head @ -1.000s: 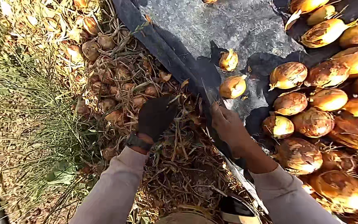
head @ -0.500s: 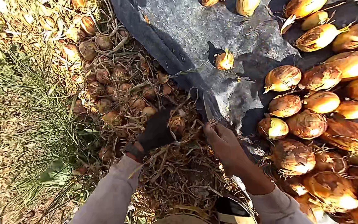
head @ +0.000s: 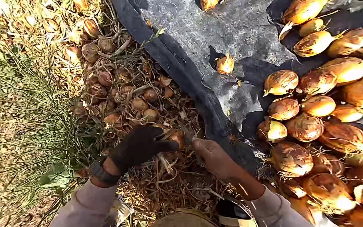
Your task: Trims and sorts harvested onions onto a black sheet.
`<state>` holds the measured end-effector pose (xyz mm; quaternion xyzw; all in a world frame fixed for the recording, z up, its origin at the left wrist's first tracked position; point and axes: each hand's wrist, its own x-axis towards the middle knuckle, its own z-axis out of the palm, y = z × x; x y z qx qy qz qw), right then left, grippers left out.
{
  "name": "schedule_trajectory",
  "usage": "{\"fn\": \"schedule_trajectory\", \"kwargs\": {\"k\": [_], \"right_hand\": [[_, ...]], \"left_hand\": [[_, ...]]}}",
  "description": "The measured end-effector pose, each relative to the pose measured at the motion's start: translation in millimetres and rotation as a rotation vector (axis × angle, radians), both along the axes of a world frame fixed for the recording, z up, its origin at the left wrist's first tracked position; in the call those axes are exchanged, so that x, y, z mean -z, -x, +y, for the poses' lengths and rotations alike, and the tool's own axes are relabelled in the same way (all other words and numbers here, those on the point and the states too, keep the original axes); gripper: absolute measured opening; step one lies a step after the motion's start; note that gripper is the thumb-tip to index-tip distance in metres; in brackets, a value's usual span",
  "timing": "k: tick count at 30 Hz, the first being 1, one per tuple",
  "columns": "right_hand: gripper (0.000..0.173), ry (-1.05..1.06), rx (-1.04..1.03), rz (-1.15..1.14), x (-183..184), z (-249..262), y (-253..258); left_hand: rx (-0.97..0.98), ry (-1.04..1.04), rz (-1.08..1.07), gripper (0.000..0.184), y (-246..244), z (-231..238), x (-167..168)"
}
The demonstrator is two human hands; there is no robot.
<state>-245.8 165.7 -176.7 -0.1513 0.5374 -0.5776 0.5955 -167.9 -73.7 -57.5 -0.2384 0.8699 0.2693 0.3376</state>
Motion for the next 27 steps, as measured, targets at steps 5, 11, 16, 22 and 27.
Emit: {"fn": "schedule_trajectory", "kwargs": {"k": [5, 11, 16, 22, 27], "right_hand": [[0.058, -0.240, 0.033, 0.017, 15, 0, -12], [0.046, -0.129, 0.185, 0.048, -4, -10, -20], [0.044, -0.158, 0.226, 0.341, -7, -5, 4], [0.055, -0.198, 0.477, 0.371, -22, 6, 49], [0.055, -0.190, 0.285, 0.427, -9, 0, 15]], "left_hand": [[0.075, 0.207, 0.223, 0.041, -4, 11, -1], [0.155, -0.147, 0.171, 0.037, -18, 58, 29], [0.146, 0.322, -0.165, 0.028, -1, 16, 41], [0.038, 0.418, -0.291, 0.055, -23, 19, 55], [-0.023, 0.430, -0.395, 0.087, -27, 65, 80]]}}
